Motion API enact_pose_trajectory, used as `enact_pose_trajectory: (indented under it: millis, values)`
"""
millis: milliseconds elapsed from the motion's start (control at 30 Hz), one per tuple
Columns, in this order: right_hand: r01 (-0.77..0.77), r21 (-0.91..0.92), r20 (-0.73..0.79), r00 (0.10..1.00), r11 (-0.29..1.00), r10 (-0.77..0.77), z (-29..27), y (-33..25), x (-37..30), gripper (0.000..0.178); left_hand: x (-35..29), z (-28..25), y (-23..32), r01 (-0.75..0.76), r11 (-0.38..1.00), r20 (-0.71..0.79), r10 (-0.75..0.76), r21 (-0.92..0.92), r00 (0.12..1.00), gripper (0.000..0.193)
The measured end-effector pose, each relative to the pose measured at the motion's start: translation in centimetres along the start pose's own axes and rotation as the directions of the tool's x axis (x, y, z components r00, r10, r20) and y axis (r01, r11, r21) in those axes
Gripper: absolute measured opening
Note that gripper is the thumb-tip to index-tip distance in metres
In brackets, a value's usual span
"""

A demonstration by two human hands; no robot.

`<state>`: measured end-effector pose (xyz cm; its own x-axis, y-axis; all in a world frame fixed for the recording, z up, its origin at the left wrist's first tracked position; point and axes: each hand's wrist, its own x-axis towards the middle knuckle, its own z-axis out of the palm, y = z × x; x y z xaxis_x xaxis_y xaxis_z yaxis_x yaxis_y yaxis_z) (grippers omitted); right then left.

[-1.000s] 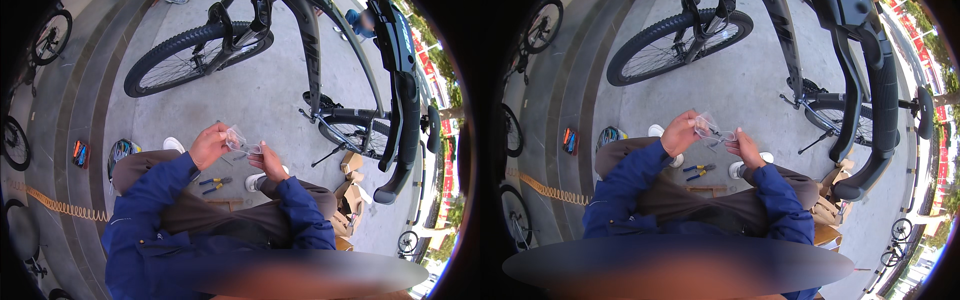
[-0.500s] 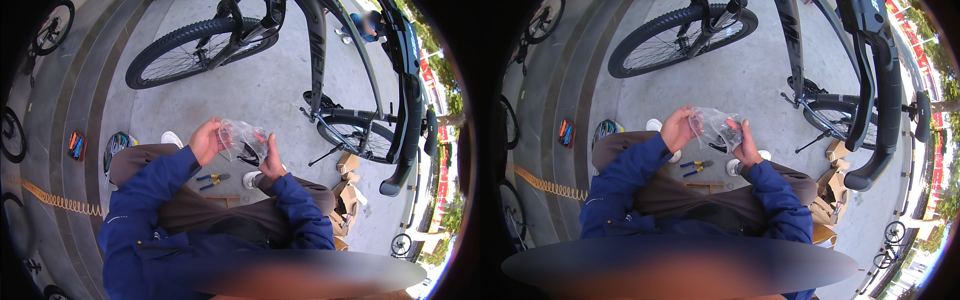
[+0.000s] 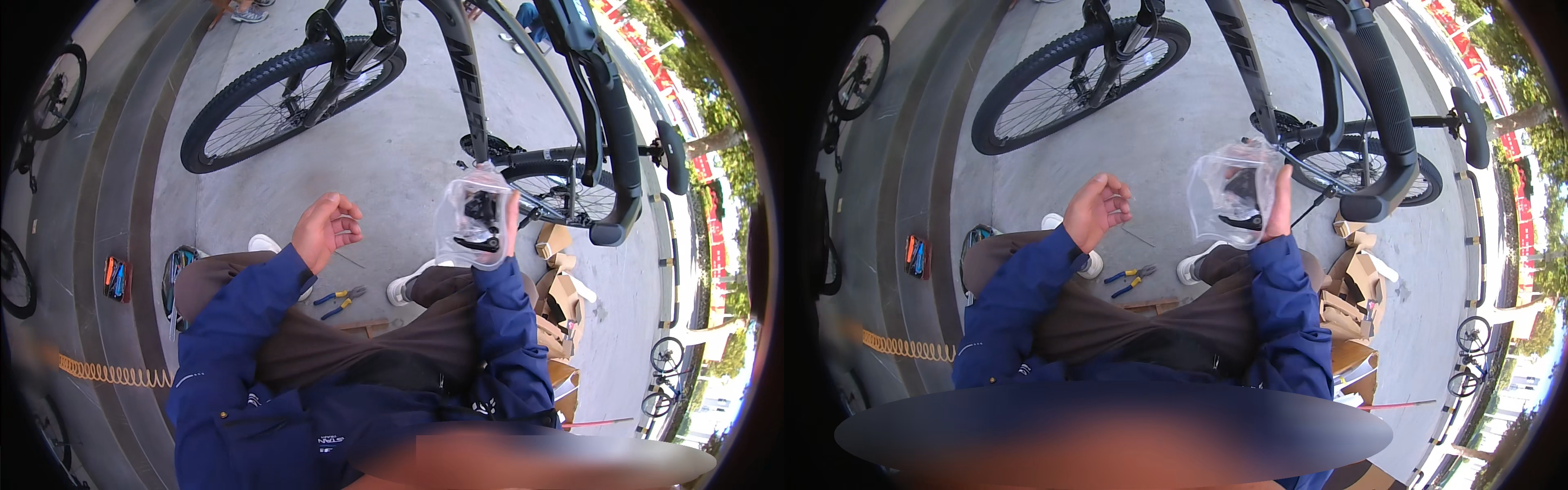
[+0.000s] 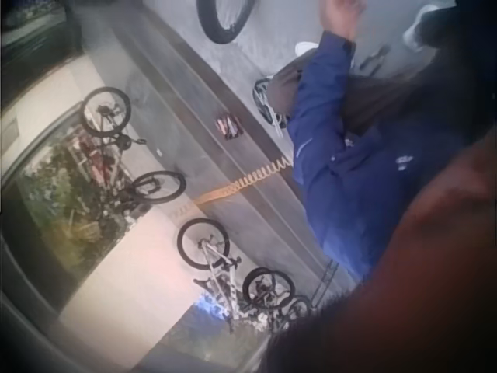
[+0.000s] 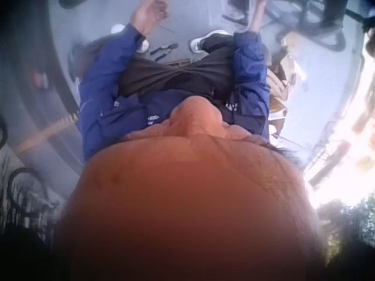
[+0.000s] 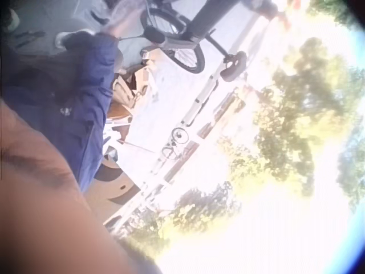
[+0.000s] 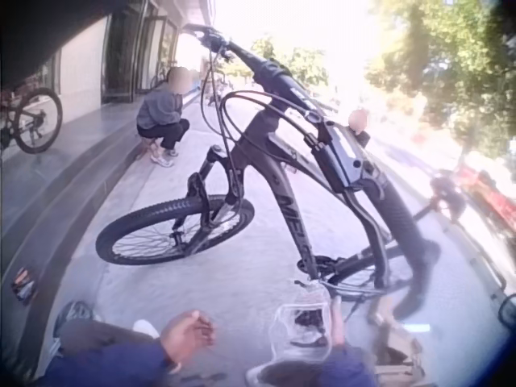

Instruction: The person unpacks a box of bicycle parts and tools, then installs a quick-release skewer into the front wheel axle. They tighten the skewer by hand and test the wheel's movement.

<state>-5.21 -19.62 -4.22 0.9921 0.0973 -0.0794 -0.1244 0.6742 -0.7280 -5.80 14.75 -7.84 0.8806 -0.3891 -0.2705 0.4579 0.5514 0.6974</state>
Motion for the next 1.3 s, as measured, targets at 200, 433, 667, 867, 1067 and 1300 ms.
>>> enact_pose_trajectory:
  millis: [200, 433, 667, 867, 1067, 1300]
  values:
    - [0.388, -0.166, -0.329, 0.845, 0.907, -0.422, -8.6, -9.7, -8.5, 0.073, -0.6, 1.4, 0.2, 0.012, 0.996, -0.043, -0.008, 0.091, 0.999, 0.029]
    - [0.321, -0.209, -0.726, 0.581, 0.924, -0.367, -30.0, 1.1, -23.9, 0.067, 0.5, 3.6, -0.5, 0.028, 0.969, 0.038, -0.039, 0.245, 0.999, 0.034]
    - [0.043, -0.250, -0.954, 0.156, 0.967, -0.254, -40.1, 23.5, -39.8, 0.044, 1.8, 1.6, -2.6, 0.193, 0.938, -0.031, -0.193, 0.287, 0.981, 0.041]
    - [-0.843, -0.271, -0.916, 0.077, 0.465, -0.394, -36.6, 26.8, -44.6, 0.045, 2.7, -0.1, -3.4, 0.263, 0.906, -0.056, -0.259, 0.331, 0.964, 0.044]
    - [-0.916, -0.327, -0.861, 0.187, 0.234, -0.473, -29.8, 19.8, -43.4, 0.042, 3.4, -0.4, -3.8, 0.298, 0.885, -0.096, -0.283, 0.357, 0.954, 0.045]
    - [-0.873, -0.451, -0.795, 0.299, 0.185, -0.528, -26.1, 12.4, -44.3, 0.034, 4.0, -0.8, -4.5, 0.332, 0.857, -0.136, -0.303, 0.394, 0.943, 0.046]
